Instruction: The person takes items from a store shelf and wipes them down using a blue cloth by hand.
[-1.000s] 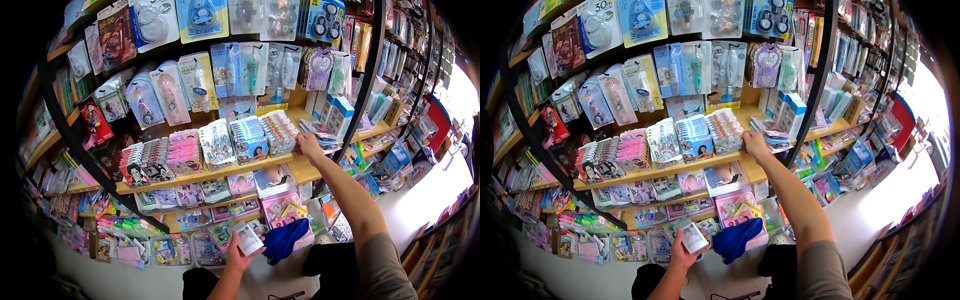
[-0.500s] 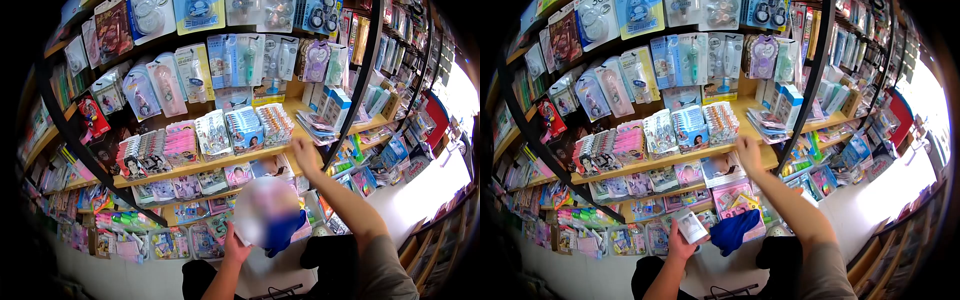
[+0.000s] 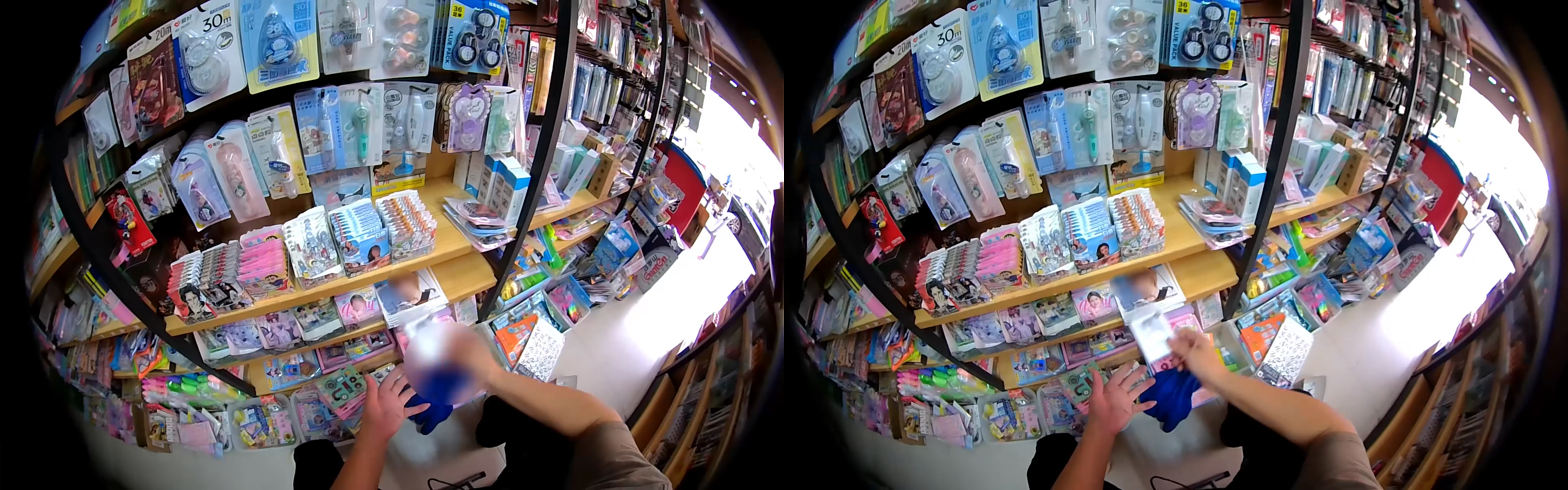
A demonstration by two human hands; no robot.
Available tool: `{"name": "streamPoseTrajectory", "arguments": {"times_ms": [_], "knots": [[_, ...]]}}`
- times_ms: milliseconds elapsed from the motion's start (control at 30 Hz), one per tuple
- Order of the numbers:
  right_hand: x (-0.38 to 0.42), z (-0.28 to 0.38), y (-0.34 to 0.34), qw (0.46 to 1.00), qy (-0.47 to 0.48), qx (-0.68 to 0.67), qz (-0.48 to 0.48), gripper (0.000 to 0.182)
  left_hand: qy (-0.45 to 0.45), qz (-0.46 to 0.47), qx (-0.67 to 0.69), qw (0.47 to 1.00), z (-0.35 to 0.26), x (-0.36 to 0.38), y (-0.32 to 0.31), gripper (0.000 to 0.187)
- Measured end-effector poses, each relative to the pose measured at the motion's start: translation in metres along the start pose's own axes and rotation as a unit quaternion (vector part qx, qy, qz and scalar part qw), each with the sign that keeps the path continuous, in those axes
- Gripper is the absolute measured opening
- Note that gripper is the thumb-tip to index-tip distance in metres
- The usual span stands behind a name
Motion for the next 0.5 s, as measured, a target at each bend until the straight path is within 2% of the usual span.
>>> {"name": "streamPoseTrajectory", "arguments": {"times_ms": [67,133,200,333,500], "knots": [[-0.023,0.018,0.039,0.991,0.0,-0.094,-0.095,0.015,0.004,-0.007,-0.018,1.0,0.001,0.0,0.002,0.088],[-0.046,0.043,0.066,0.976,0.043,-0.152,-0.148,0.015,0.006,-0.019,-0.005,1.0,0.001,0.0,0.006,0.087],[-0.07,0.059,0.09,0.971,0.069,-0.114,-0.196,0.018,0.01,-0.031,0.001,0.999,0.002,0.0,0.01,0.086],[-0.113,0.075,0.099,0.967,0.076,-0.038,-0.239,0.02,0.01,-0.031,0.005,0.999,0.004,-0.001,0.018,0.082],[-0.155,0.053,0.089,0.969,0.054,-0.054,-0.236,0.021,-0.001,-0.028,0.015,1.0,0.001,-0.001,0.023,0.08]]}}
Point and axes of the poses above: each hand's wrist, its own x-axis away from the middle knuckle, its own y-axis out of the back of the hand, z = x × y, the point moved 10 cm from there along -x, towards the middle knuckle, and after that the axes turned 7 degrees about y, right-handed, at the moved point
